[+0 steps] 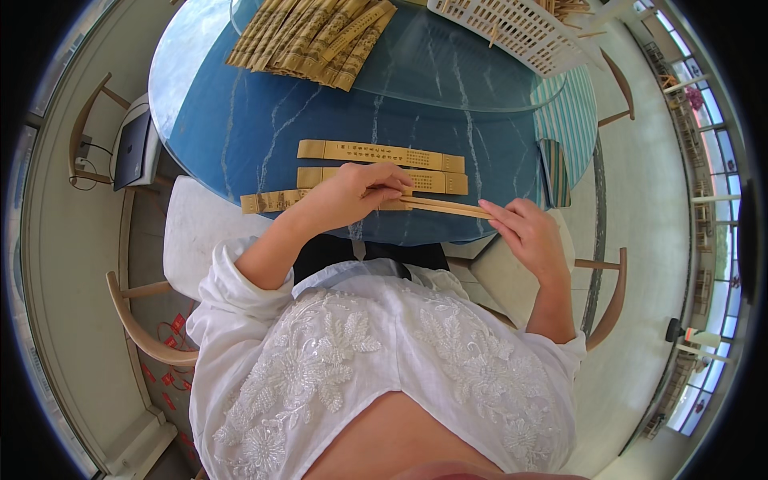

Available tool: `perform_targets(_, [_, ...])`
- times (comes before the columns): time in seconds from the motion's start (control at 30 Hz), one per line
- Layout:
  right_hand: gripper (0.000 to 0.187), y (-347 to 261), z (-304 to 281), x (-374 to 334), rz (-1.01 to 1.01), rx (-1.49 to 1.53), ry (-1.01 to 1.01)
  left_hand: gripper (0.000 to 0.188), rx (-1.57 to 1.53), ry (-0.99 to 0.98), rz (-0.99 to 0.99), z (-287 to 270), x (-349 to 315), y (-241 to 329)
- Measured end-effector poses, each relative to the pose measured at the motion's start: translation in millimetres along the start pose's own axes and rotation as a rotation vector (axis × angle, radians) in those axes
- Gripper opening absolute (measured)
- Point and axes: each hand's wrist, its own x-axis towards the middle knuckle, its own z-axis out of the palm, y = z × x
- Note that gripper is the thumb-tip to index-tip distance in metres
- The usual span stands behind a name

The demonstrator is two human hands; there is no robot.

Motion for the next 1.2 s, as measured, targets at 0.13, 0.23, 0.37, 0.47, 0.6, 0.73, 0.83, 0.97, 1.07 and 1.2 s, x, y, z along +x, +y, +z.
perform_targets(0.13, [0.033,-1,-2,3,-0.010,0.007,0.000,0.021,-0.033,0.012,-0.032,-2,1,5])
perform_targets(0.23, [0.033,-1,-2,4,-0.017,0.011,-0.002,0.021,-0.061,0.030,-0.026,-2,1,3])
perform_targets(0.37, [0.033,0,-2,5,-0.043,0.014,-0.015,0.021,-0.053,0.004,-0.058,-2,1,6])
perform_targets(0.47, [0.033,0,3,10,-0.073,0.038,-0.029,0.021,-0.052,-0.030,-0.055,0,3,7])
perform_targets(0.6, [0.034,-4,11,26,-0.182,0.030,0.002,0.022,-0.056,-0.048,-0.061,3,8,13])
perform_targets(0.73, [0.036,-5,14,38,-0.300,-0.079,0.080,0.025,-0.011,-0.089,-0.176,-7,6,21])
perform_targets(0.83, [0.038,-5,12,42,-0.314,-0.104,0.098,0.023,-0.114,-0.168,-0.276,-20,0,15])
perform_targets(0.97, [0.036,-1,-3,42,-0.164,-0.028,0.182,0.019,-0.229,-0.175,-0.337,-23,-11,6])
perform_targets(1.07, [0.026,30,-5,29,0.158,0.373,0.284,0.018,-0.278,-0.158,-0.351,-25,-17,-6])
perform_targets(1.2, [0.019,53,23,16,0.454,0.985,0.505,0.020,-0.357,-0.092,-0.453,-20,-17,4])
